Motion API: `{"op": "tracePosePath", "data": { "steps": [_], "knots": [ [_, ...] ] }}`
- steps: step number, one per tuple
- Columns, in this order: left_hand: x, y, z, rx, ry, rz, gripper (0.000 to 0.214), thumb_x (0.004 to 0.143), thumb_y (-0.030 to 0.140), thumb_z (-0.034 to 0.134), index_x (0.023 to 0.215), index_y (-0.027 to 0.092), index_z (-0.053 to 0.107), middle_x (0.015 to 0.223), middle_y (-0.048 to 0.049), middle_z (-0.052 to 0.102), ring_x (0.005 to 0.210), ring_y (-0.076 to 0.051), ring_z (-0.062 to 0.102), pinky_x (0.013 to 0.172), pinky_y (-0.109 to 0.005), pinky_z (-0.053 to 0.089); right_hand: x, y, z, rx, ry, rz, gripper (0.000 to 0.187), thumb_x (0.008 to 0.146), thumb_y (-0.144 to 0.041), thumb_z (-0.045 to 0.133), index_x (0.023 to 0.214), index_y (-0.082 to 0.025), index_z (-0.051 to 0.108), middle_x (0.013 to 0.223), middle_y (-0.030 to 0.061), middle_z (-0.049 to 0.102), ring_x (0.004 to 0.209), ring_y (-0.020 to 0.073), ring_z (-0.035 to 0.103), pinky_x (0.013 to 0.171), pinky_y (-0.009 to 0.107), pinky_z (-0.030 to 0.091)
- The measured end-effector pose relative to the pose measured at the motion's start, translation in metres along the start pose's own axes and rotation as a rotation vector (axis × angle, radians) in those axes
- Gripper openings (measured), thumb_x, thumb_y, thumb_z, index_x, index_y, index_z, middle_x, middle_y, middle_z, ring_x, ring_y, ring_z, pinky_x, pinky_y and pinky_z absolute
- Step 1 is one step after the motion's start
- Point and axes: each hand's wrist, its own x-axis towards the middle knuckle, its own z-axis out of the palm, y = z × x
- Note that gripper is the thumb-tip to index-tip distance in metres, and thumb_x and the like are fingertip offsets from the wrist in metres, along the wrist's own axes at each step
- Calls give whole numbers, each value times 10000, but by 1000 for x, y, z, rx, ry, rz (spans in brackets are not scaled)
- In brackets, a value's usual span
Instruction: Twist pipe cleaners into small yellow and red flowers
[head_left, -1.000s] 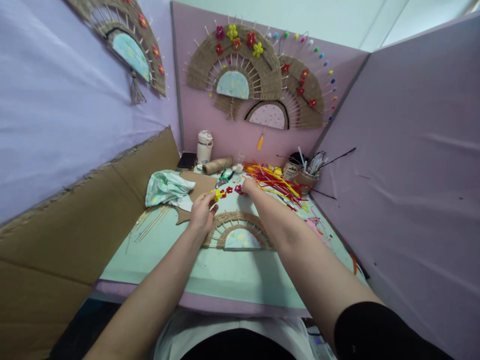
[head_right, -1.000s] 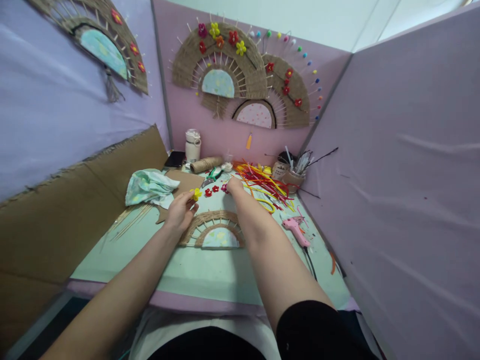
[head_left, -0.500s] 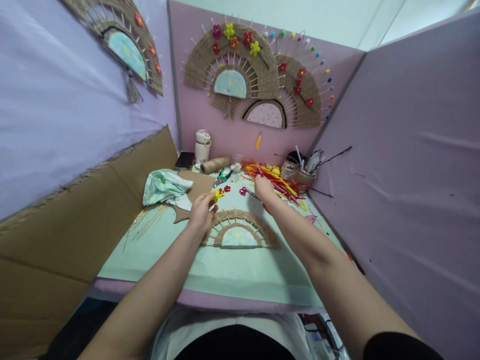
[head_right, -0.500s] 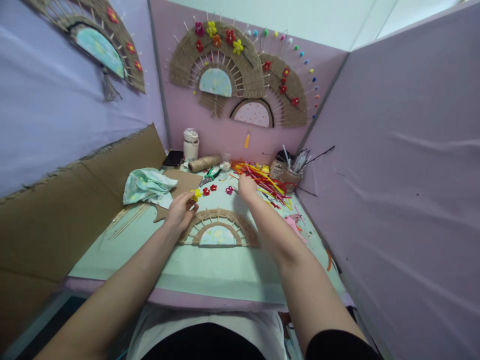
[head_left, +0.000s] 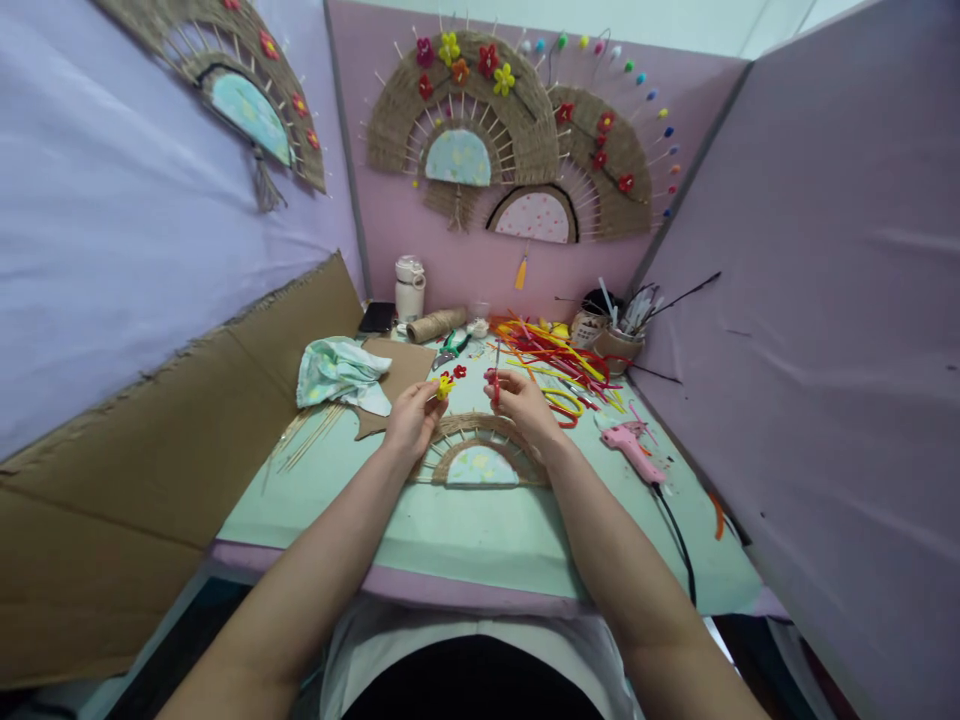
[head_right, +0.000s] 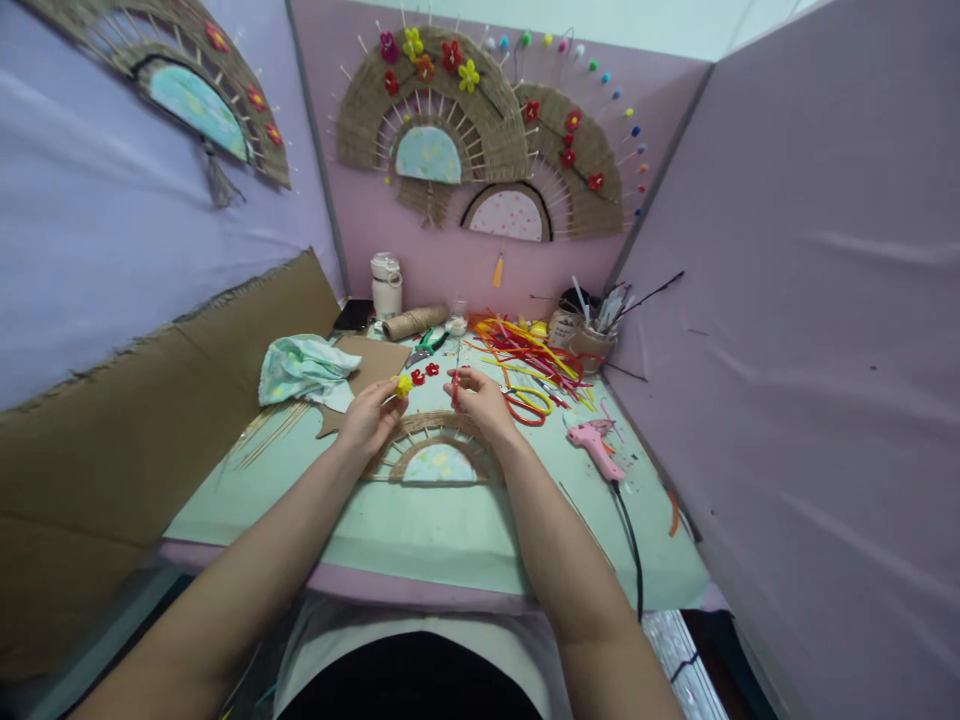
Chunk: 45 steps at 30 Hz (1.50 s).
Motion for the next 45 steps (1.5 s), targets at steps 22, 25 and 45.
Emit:
{"op": "tracePosePath", "data": {
  "steps": [22,25,45],
  "knots": [
    [-2,-5,0,-32,-42,66,77,702,137,667,700,96,602,735,-38,637,706,-93,599,772,-274,506,-18,10,20,-1202,-17,-443,325,784,-272,559,1108,-262,573,857,22,622,834,166,539,673,238,370],
    [-2,-6,-1,-8,-64,54,81,695,145,672,697,98,606,756,-41,640,712,-96,599,771,-279,506,-18,9,20,-1226,-27,-419,313,795,-278,547,1107,-266,572,853,16,628,824,160,539,654,232,355],
    [0,-5,-3,12,-64,-56,54,690,91,658,690,109,607,742,-41,645,724,-119,605,799,-368,519,-19,17,26,-1170,-139,-378,209,815,-301,497,973,-223,609,759,22,631,657,135,513,589,213,307]
  ]
}}
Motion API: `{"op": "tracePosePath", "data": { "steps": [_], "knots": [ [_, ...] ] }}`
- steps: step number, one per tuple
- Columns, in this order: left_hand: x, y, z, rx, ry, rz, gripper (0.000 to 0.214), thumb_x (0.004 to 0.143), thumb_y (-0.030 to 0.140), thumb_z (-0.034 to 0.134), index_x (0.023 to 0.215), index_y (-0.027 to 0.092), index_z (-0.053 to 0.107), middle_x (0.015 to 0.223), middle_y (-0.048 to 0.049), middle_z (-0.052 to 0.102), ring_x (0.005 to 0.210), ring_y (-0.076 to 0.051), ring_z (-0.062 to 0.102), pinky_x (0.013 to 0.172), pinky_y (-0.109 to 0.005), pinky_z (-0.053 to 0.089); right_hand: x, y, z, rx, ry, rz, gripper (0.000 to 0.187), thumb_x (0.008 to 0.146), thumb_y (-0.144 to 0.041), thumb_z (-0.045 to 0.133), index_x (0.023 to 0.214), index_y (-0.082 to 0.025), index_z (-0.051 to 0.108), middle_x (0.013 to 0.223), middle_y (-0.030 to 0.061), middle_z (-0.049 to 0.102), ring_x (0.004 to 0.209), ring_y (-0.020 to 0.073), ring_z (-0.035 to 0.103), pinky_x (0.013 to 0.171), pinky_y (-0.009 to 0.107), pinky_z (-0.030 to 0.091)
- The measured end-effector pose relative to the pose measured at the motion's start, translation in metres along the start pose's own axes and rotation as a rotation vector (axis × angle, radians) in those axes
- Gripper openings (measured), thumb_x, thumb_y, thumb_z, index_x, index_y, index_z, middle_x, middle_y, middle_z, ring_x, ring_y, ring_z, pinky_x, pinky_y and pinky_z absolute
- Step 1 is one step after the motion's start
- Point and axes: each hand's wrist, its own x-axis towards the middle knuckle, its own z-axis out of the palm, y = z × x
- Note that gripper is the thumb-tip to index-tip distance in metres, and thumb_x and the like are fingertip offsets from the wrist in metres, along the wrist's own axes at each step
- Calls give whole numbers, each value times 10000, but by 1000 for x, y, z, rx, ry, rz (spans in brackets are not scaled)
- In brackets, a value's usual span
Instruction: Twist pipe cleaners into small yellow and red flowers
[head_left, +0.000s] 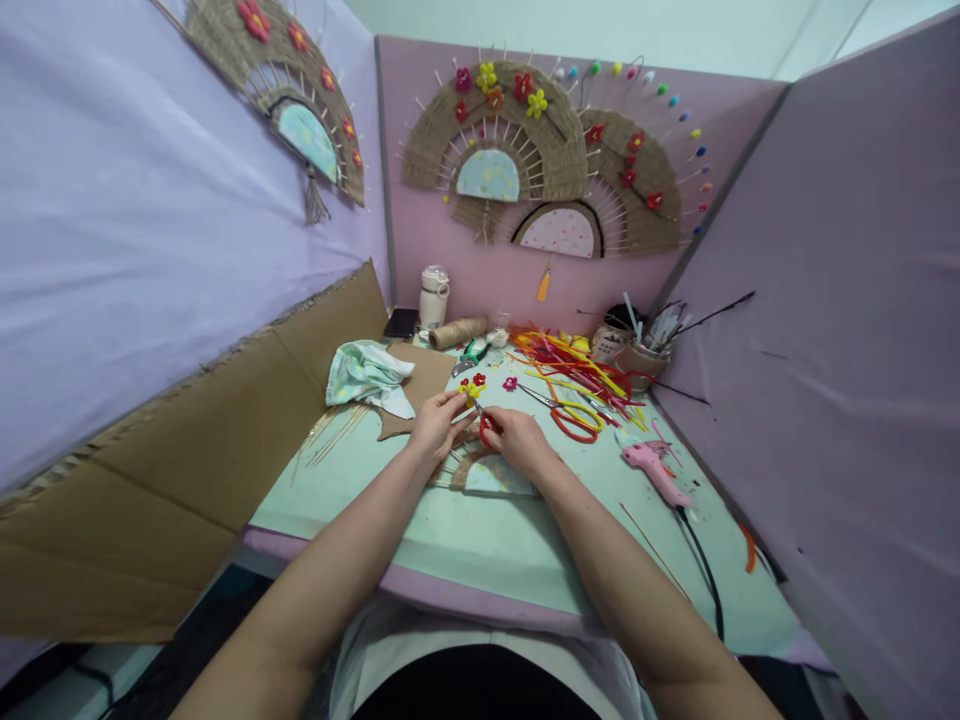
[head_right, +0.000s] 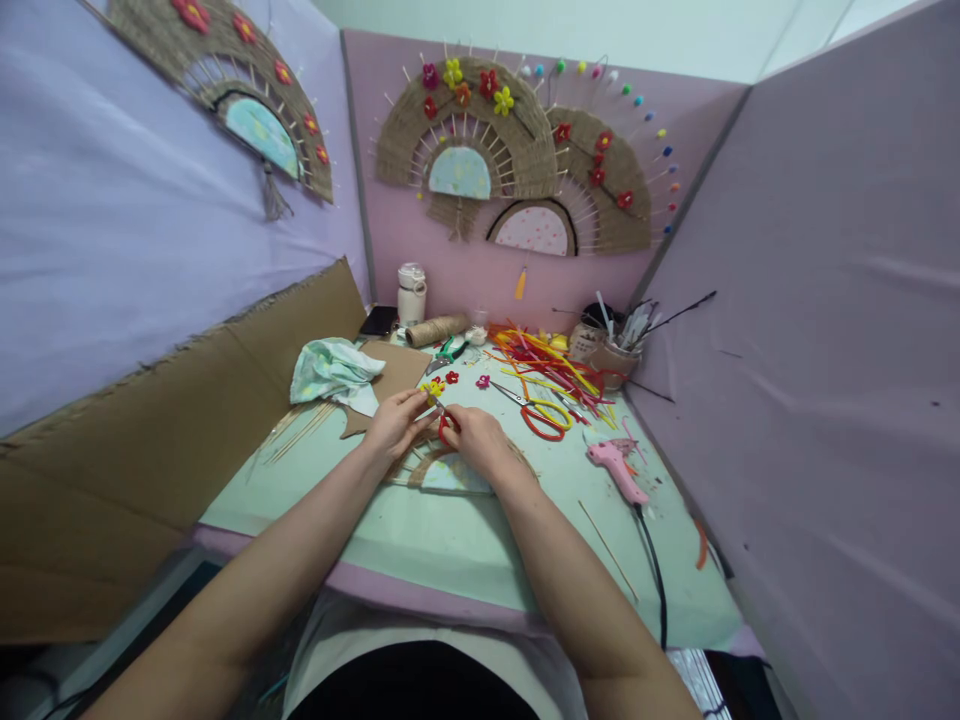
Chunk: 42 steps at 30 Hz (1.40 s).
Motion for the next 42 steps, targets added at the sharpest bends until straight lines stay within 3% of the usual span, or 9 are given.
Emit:
{"op": "tracePosePath", "data": {
  "steps": [13,20,29,34,36,39,42],
  "knots": [
    [-4,2,2,-22,-13,-20,51,694,83,650,695,99,601,757,-54,649,752,-135,616,790,-373,529,0,-4,-2,-16,-40,12,150,846,-250,463,883,-188,594,721,28,621,630,121,514,579,207,303],
    [-2,-1,2,80,-12,-17,118,648,123,709,680,104,597,749,-55,643,718,-140,615,724,-336,540,-1,-6,-3,-7,-14,26,318,816,-493,503,837,-189,594,689,17,604,592,118,482,555,211,288],
    [-6,2,1,58,-65,-99,135,634,122,709,706,105,597,795,-81,659,759,-161,616,651,-301,545,-1,-6,-3,19,-53,54,276,843,-433,479,815,-186,597,655,19,603,552,109,470,542,202,285],
    [-5,2,5,26,-21,-99,100,665,94,677,715,111,592,803,-69,657,766,-152,614,694,-323,538,1,-6,-5,54,-3,57,263,854,-428,460,875,-194,579,715,26,626,604,123,509,568,210,306],
    [-4,2,5,15,12,-89,106,667,95,682,714,117,589,789,-56,654,764,-140,611,743,-338,530,3,0,-9,61,90,131,318,840,-475,461,972,-200,548,745,27,629,640,141,534,580,220,318],
    [-2,2,4,-9,33,-91,112,671,95,686,710,120,584,760,-40,646,767,-126,608,822,-374,508,5,20,-19,30,212,362,430,824,-521,457,1096,-187,461,760,37,630,671,180,564,575,244,328],
    [-2,3,2,-31,-14,-122,127,672,110,694,734,130,586,774,-40,651,794,-133,617,855,-395,494,4,46,-25,-90,130,598,502,776,-452,561,1127,-124,413,837,110,642,747,235,594,584,276,340]
  ]
}}
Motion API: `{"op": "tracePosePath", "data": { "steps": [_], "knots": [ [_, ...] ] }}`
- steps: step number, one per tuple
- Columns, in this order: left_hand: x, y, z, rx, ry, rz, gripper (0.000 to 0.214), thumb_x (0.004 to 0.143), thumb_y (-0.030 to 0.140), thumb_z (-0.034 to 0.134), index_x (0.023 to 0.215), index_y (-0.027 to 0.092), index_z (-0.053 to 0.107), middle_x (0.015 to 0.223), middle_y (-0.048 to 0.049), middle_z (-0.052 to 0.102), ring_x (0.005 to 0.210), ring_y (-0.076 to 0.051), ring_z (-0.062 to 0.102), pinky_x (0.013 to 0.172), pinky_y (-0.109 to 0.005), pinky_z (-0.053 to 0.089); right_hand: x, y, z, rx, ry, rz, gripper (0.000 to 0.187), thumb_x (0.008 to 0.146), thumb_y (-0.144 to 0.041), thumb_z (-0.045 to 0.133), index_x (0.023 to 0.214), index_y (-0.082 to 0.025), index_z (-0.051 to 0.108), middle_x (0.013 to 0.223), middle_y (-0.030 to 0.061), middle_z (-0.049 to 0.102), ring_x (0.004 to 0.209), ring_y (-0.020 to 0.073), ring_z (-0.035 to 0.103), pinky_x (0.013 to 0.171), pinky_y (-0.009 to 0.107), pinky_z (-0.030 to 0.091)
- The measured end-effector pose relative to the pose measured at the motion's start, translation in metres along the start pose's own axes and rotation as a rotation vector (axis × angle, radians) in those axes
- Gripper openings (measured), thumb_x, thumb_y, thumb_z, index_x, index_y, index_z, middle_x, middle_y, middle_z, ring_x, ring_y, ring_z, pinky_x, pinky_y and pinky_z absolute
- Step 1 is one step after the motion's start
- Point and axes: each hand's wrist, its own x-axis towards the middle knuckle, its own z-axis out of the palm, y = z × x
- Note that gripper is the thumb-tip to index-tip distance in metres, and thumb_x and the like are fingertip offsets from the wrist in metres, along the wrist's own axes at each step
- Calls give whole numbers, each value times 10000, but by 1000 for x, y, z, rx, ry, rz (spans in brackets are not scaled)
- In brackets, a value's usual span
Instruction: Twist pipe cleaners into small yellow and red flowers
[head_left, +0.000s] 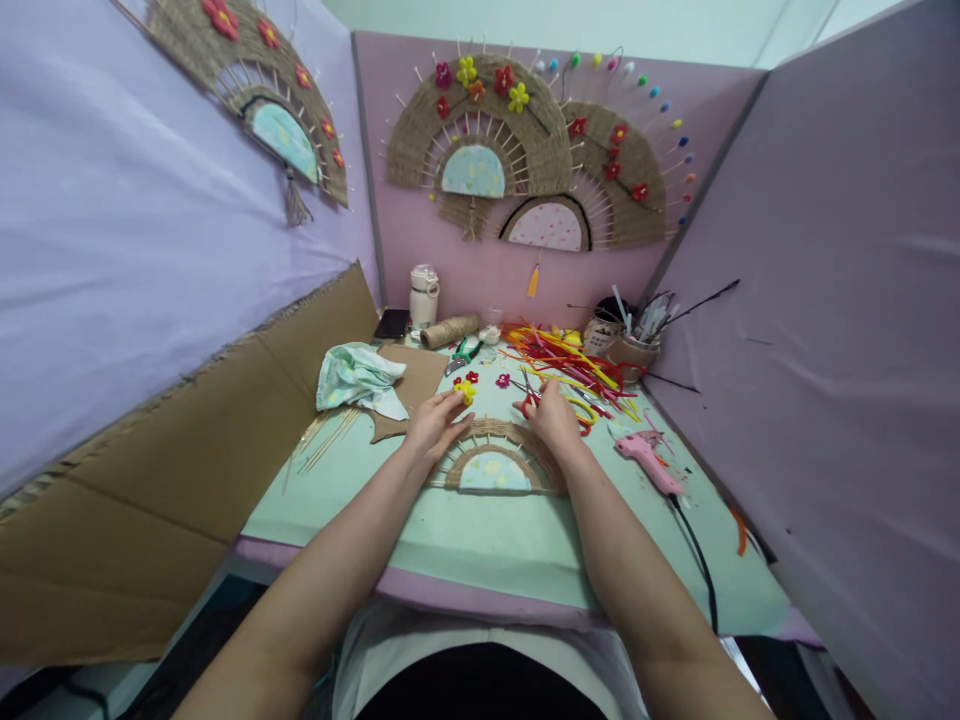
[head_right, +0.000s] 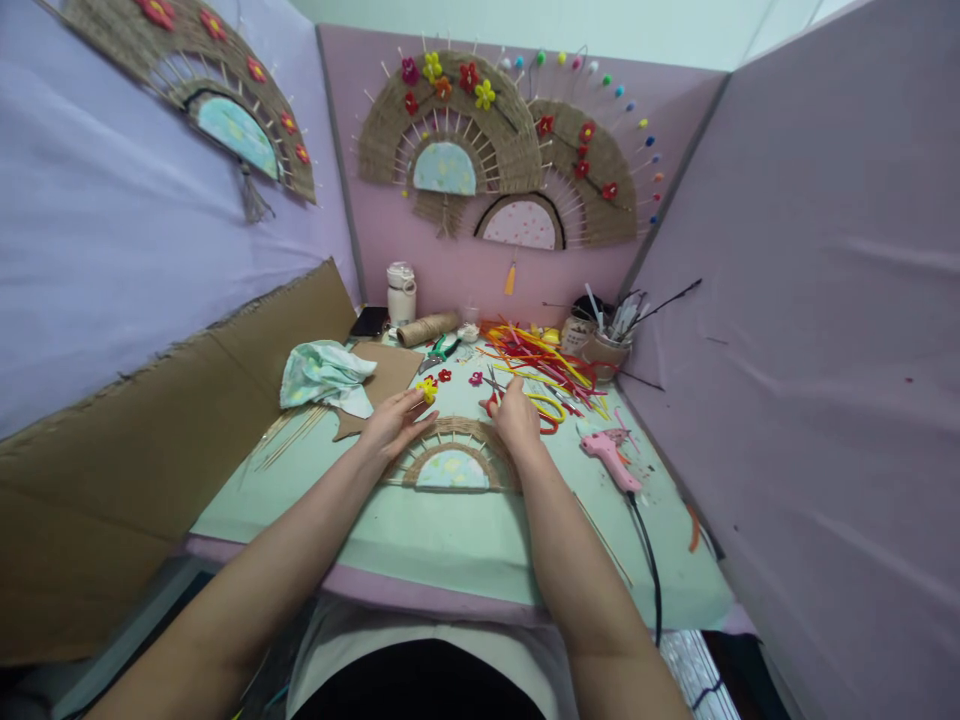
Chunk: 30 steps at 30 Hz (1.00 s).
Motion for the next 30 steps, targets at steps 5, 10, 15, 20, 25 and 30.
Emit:
{"op": "tracePosePath", "data": {
  "steps": [5,10,15,20,25,30],
  "knots": [
    [2,1,-1,-39,-82,-28,136,682,135,699,764,132,589,790,-52,660,781,-136,634,842,-349,509,12,23,6,-119,-137,74,515,710,-361,661,1099,-99,449,883,148,645,836,260,611,625,294,375],
    [3,3,1,43,-26,30,161,676,144,704,766,128,571,788,-55,658,761,-151,649,788,-329,526,16,27,8,-157,-146,-31,268,726,-319,639,914,-140,573,831,118,657,826,249,614,610,285,378],
    [1,15,8,297,-46,186,195,646,205,729,765,124,598,792,-63,659,757,-150,636,797,-353,507,17,30,6,-122,-202,-93,126,723,-228,628,812,-140,616,827,117,667,766,216,610,597,272,378],
    [16,32,17,626,-107,407,153,575,155,740,695,147,645,713,-40,634,740,-172,600,801,-336,465,19,29,8,-124,-161,-101,189,751,-329,620,808,-149,622,829,122,667,786,224,611,607,272,374],
    [50,23,7,1014,-197,686,147,569,50,666,588,193,639,781,-46,599,855,-203,554,880,-303,398,22,29,8,-171,-145,-83,237,749,-317,629,892,-130,604,870,138,662,817,240,612,603,274,358],
    [70,5,-13,1191,-364,577,162,554,52,652,587,211,654,832,-70,616,875,-227,568,926,-323,376,20,30,9,-149,-131,-89,209,766,-304,600,897,-141,592,853,119,654,803,228,598,587,269,331]
  ]
}}
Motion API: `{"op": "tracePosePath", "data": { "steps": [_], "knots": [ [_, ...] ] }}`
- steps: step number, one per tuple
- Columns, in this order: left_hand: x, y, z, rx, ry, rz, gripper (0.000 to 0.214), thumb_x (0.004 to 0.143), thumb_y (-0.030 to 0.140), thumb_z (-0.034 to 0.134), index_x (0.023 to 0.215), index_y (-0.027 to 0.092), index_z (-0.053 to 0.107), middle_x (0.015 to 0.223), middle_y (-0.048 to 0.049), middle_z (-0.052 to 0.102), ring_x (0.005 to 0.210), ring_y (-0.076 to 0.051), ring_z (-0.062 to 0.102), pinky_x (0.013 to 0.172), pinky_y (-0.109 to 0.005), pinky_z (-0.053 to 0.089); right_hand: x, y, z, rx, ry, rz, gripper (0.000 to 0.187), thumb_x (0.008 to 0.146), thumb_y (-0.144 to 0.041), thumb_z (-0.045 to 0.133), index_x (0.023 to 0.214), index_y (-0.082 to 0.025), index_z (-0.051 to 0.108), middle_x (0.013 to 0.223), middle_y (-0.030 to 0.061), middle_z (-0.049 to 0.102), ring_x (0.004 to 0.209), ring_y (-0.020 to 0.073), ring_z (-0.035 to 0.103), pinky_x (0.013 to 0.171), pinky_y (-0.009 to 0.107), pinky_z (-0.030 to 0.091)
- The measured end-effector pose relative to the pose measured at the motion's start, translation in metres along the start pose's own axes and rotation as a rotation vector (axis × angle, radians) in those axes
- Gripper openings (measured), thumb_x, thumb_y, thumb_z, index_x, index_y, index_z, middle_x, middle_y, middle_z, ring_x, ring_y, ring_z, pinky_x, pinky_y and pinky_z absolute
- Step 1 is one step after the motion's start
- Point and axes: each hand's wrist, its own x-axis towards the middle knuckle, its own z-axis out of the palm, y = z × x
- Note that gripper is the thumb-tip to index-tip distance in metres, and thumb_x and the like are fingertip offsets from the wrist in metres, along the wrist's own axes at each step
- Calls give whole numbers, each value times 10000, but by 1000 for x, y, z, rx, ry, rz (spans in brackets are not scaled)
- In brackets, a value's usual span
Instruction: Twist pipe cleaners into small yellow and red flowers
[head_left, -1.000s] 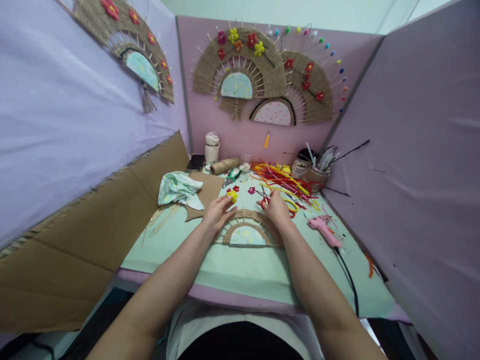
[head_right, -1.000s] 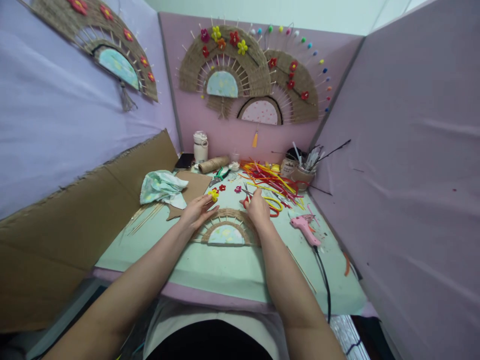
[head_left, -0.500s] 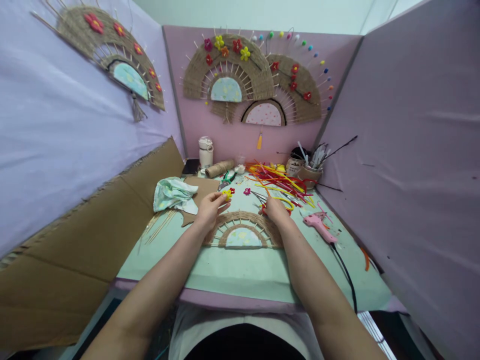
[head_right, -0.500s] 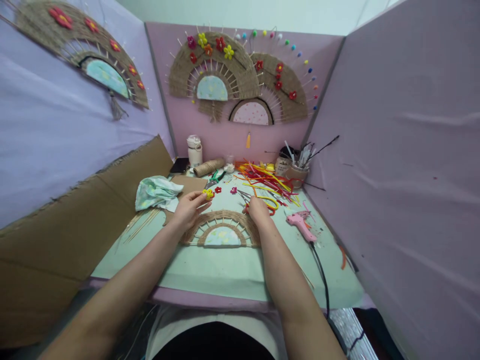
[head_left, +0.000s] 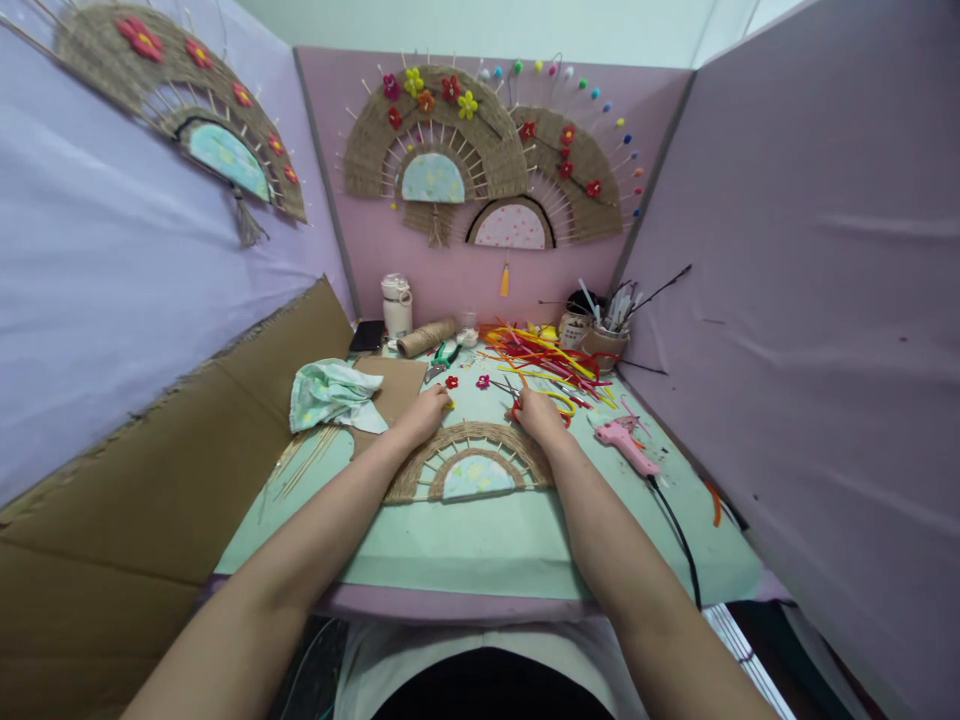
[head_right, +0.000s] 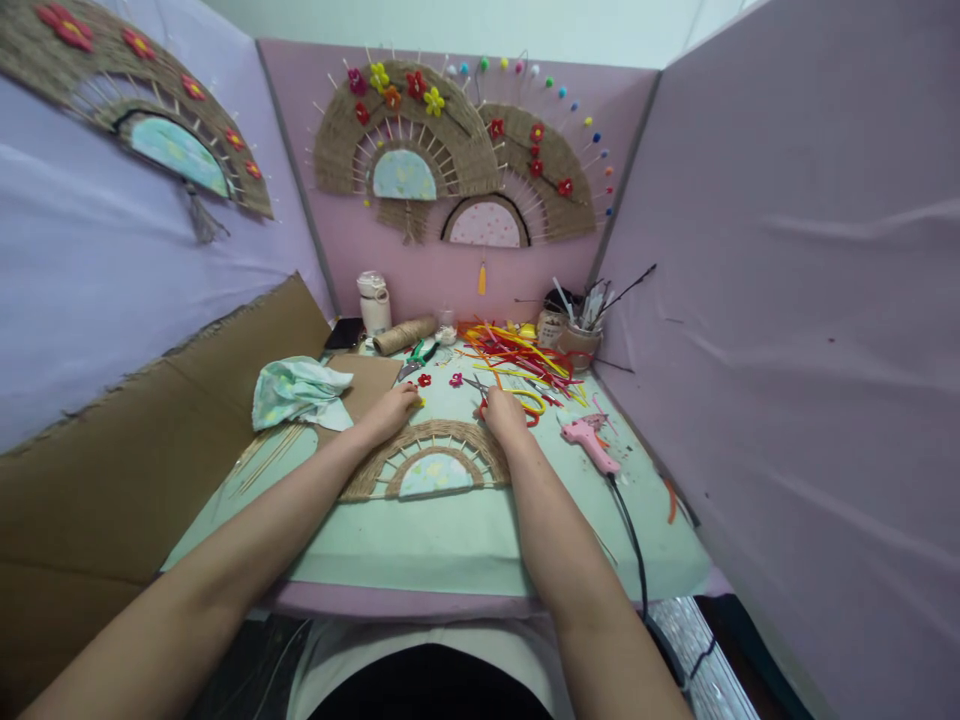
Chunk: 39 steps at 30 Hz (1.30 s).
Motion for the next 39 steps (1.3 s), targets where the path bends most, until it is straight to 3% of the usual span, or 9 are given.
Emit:
{"op": "tracePosePath", "data": {
  "steps": [4,9,15,18,21,26,30,33,39],
  "knots": [
    [0,2,-20,32,-19,31,189,535,87,688,669,220,694,973,-88,639,967,-252,568,970,-335,356,-2,-4,-3,56,71,33,200,782,-339,574,874,-162,583,823,90,643,753,199,574,580,260,303],
    [4,42,-39,-40,115,-38,178,588,198,724,765,193,697,887,-76,663,907,-237,592,910,-340,414,-9,-17,-14,185,268,4,145,813,-319,505,782,-189,561,721,37,607,650,156,506,567,249,266],
    [-17,85,42,-564,-131,-400,564,711,443,651,1187,196,476,1009,-91,607,703,-158,620,700,-320,497,-26,-43,-17,392,389,-191,110,775,-252,480,683,-196,502,596,-5,538,559,136,433,541,236,257],
    [-18,83,81,-530,122,-409,389,831,495,465,1069,190,502,913,-59,621,796,-164,602,749,-296,474,-31,-50,-14,429,356,-212,113,786,-241,455,693,-199,504,594,1,548,552,139,440,527,236,245],
    [-13,73,92,-328,251,-317,289,882,418,388,852,173,538,831,-56,616,832,-175,577,788,-297,441,-31,-50,-12,426,305,-207,109,785,-246,463,699,-197,509,609,10,564,558,141,459,532,237,259],
    [-9,64,80,-128,263,-273,318,904,374,315,784,172,530,773,-51,613,772,-172,565,754,-294,428,-28,-51,-10,622,162,-361,63,766,-246,484,768,-190,513,702,8,613,631,143,536,587,227,358],
    [-4,60,59,-32,78,-198,320,862,431,408,918,167,579,857,-68,633,823,-187,576,772,-298,433,-24,-45,-6,700,211,-303,150,775,-234,463,911,-184,504,771,18,635,680,152,576,633,246,410],
    [1,45,24,82,100,-152,417,753,334,602,1118,138,546,1023,-111,602,843,-189,583,803,-306,439,-16,-30,-2,513,230,-132,219,761,-211,494,974,-162,504,791,49,645,718,177,595,656,268,412],
    [0,1,-32,520,65,-141,234,709,153,599,932,161,670,954,-91,608,930,-230,569,855,-327,421,-3,-13,6,-2,56,60,237,755,-138,476,963,-110,586,818,146,649,805,263,606,661,312,389]
  ]
}}
